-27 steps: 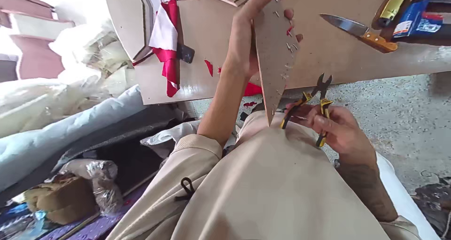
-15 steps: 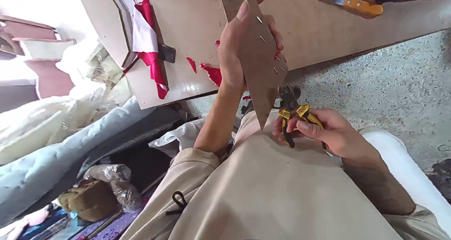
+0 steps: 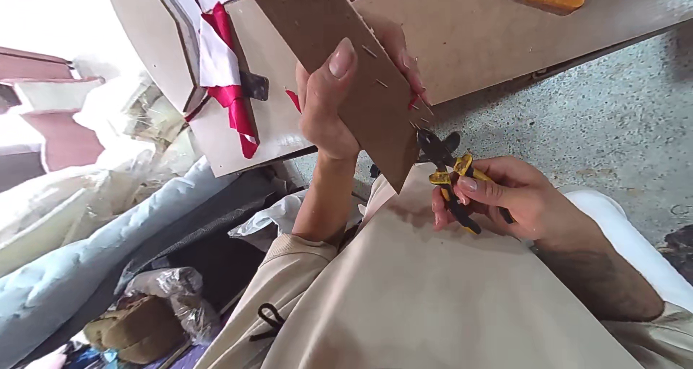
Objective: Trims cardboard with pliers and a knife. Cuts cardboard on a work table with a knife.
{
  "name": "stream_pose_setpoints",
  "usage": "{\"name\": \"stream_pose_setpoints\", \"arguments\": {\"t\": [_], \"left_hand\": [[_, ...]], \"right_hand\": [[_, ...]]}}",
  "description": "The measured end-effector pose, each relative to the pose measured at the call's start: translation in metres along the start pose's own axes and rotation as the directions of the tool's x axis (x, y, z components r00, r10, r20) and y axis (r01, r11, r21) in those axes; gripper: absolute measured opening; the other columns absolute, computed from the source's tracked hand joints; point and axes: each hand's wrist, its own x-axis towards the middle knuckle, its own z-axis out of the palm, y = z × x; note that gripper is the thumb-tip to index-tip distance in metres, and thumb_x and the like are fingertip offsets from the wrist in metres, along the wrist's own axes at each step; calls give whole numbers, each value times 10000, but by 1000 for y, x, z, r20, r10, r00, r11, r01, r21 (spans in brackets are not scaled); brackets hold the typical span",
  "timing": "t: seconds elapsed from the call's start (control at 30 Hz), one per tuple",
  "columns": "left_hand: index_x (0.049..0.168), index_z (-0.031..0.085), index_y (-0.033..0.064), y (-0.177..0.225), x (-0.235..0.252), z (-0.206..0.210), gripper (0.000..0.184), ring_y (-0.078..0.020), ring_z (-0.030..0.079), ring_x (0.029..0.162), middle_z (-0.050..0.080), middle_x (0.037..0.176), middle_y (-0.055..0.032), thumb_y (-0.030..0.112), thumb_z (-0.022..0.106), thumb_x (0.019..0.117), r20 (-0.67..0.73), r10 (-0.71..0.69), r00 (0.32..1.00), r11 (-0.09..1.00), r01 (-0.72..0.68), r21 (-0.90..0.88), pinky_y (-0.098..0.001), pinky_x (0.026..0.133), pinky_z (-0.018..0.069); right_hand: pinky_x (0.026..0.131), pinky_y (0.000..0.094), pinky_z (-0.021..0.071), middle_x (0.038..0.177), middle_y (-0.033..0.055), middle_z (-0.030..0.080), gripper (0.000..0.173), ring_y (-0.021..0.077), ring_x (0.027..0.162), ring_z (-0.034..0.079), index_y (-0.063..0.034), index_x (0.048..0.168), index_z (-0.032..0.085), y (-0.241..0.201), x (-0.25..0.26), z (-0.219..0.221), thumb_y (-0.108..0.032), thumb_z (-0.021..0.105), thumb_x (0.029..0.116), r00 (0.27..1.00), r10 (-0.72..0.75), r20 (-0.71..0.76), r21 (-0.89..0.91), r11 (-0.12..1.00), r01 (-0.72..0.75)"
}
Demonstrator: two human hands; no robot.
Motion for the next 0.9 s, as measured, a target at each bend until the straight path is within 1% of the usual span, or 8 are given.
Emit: {"name": "stream_pose_setpoints", "arguments": {"t": [0.13, 0.2, 0.3, 0.43, 0.57, 0.63, 0.73, 0.9], "left_hand": [[1144, 522, -73, 15, -6, -7, 374, -379, 691, 765, 660, 889, -214, 274, 532, 1005, 30, 6, 1000, 1000, -6, -9, -587, 700, 613], [1193, 495, -86, 22, -10, -7, 409, -374, 690, 748, 657, 890, -214, 267, 552, 994, 32, -4, 999, 999, 5, -33, -577, 686, 617], [1291, 456, -69, 30, -15, -9, 471, -350, 682, 743, 649, 900, -189, 275, 553, 984, 34, -28, 999, 998, 30, -51, -561, 684, 619], [1256, 480, -13, 46, -20, -11, 426, -292, 676, 748, 642, 912, -143, 293, 560, 971, 38, -23, 999, 1000, 23, 16, -487, 682, 619], [1361, 417, 17, 50, -24, -11, 468, -272, 675, 799, 632, 972, -125, 251, 570, 986, -31, 28, 999, 997, -26, 79, -468, 727, 619], [1341, 424, 31, 48, -26, -13, 410, -266, 663, 811, 625, 976, -119, 241, 513, 999, -78, 51, 996, 992, -41, 119, -464, 731, 607], [1271, 460, 23, 48, -26, -10, 309, -280, 679, 838, 639, 970, -134, 218, 461, 1032, -154, 94, 984, 984, -68, 163, -472, 751, 610], [1157, 503, 16, 45, -27, -1, 184, -303, 680, 856, 637, 935, -142, 168, 452, 1067, -187, 225, 956, 949, -171, 265, -489, 780, 609]], "right_hand": [[842, 444, 651, 1020, 191, 725, 279, 305, 920, 748, 57, 1115, 620, 1, 6, 16, -181, 475, 1099, 1000, 6, -24, -69, 998, -8], [705, 377, 653, 935, 122, 684, 278, 222, 776, 715, 14, 1070, 615, 2, 9, 25, -220, 469, 1104, 999, 27, -18, -101, 994, -28], [485, 239, 527, 830, 26, 616, 307, 95, 589, 592, -77, 1035, 591, 6, 12, 41, -336, 446, 1112, 996, 82, -22, -116, 990, -85], [464, 212, 484, 810, 9, 597, 297, 70, 581, 563, -77, 1039, 594, 17, 19, 56, -327, 451, 1112, 999, 37, -36, -129, 991, -41], [466, 234, 487, 803, 15, 605, 282, 85, 581, 561, -57, 1035, 591, 34, 31, 65, -283, 445, 1117, 982, -135, -130, -341, 936, 84], [477, 243, 490, 803, 20, 603, 277, 91, 589, 562, -44, 1043, 587, 43, 40, 67, -272, 448, 1116, 963, -222, -156, -414, 900, 140], [488, 249, 502, 778, 19, 608, 295, 84, 591, 572, -16, 1049, 597, 56, 51, 65, -266, 454, 1111, 898, -399, -186, -653, 733, 191], [519, 273, 523, 727, 30, 609, 345, 88, 597, 594, -6, 997, 601, 67, 61, 57, -313, 480, 1096, 785, -597, -167, -918, 385, 98]]}}
